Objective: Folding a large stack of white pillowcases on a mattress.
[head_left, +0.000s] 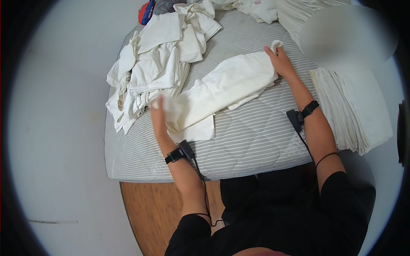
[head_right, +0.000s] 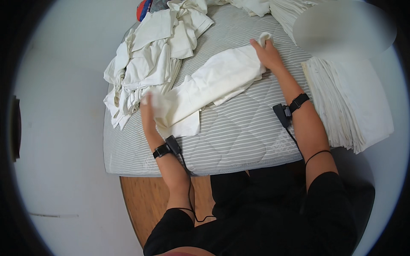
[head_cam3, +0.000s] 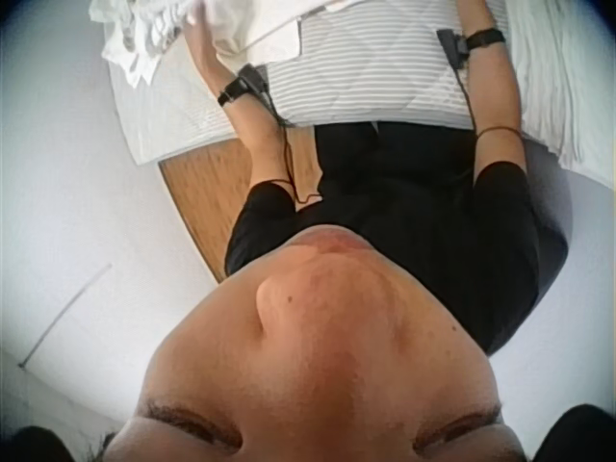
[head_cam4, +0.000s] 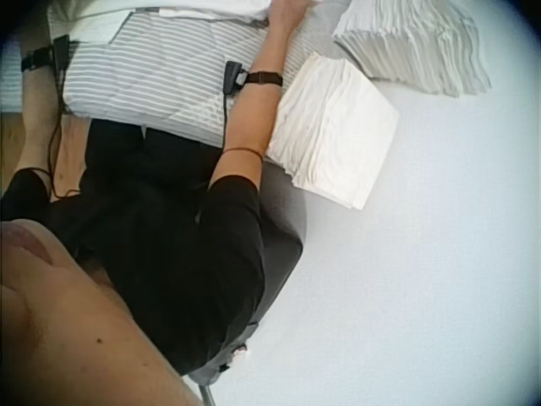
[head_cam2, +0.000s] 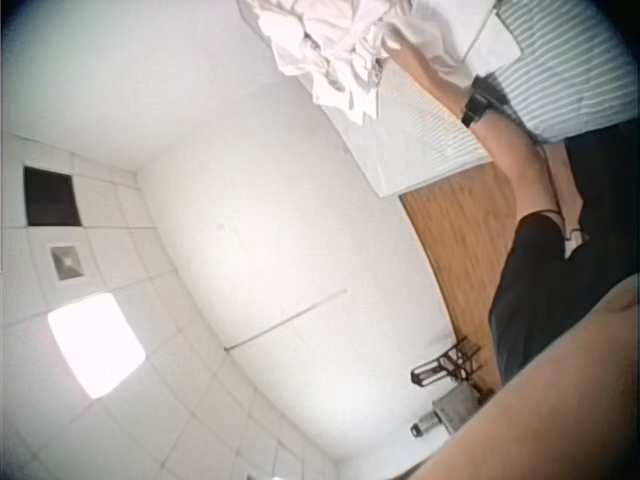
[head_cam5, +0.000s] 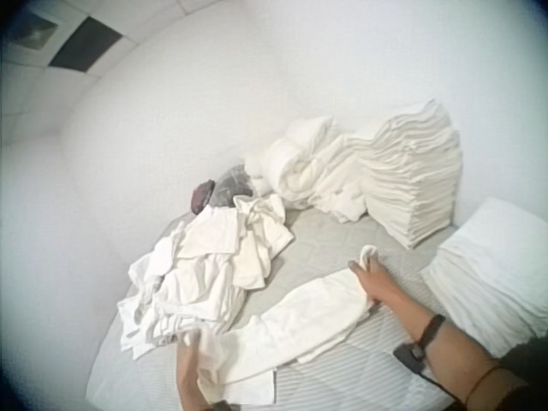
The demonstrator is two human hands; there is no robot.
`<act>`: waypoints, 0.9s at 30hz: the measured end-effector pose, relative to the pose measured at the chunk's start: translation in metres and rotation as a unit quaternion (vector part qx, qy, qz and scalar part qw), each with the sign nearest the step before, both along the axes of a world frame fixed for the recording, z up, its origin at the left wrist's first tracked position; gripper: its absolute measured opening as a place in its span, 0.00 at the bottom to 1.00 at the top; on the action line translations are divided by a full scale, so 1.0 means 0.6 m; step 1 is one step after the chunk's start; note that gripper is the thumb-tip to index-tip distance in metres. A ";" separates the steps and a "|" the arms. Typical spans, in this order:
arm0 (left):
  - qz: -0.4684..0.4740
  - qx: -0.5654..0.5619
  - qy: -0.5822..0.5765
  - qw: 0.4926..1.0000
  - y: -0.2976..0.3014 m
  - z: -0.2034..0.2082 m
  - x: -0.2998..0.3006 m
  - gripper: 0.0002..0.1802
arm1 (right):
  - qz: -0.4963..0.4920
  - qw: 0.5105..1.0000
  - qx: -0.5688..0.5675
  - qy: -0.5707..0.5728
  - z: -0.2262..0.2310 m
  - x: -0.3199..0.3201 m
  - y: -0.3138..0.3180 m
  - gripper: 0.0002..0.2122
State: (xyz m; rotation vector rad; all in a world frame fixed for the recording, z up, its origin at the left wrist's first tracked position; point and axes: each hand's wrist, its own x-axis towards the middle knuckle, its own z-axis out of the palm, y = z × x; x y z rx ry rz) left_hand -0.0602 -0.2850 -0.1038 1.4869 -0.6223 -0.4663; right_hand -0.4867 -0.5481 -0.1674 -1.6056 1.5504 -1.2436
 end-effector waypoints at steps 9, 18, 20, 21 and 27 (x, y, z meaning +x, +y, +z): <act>-0.279 0.476 -0.194 0.811 0.072 0.070 -0.047 0.44 | 0.500 0.750 0.407 0.150 0.139 0.043 0.114 0.18; -0.162 0.141 0.074 0.974 0.388 -0.021 -0.267 0.28 | 0.233 0.905 -0.215 -0.283 0.130 0.088 0.095 0.32; -0.216 0.061 0.126 0.966 0.424 -0.086 -0.319 0.31 | 0.202 0.945 -0.209 -0.152 0.122 0.090 0.125 0.30; -0.198 0.033 0.198 0.959 0.431 -0.072 -0.355 0.29 | 0.165 0.965 -0.202 -0.012 0.120 0.084 0.136 0.29; -0.294 -0.203 0.491 0.795 0.435 -0.052 -0.371 0.21 | 0.490 0.737 0.329 0.329 0.170 0.034 0.217 0.28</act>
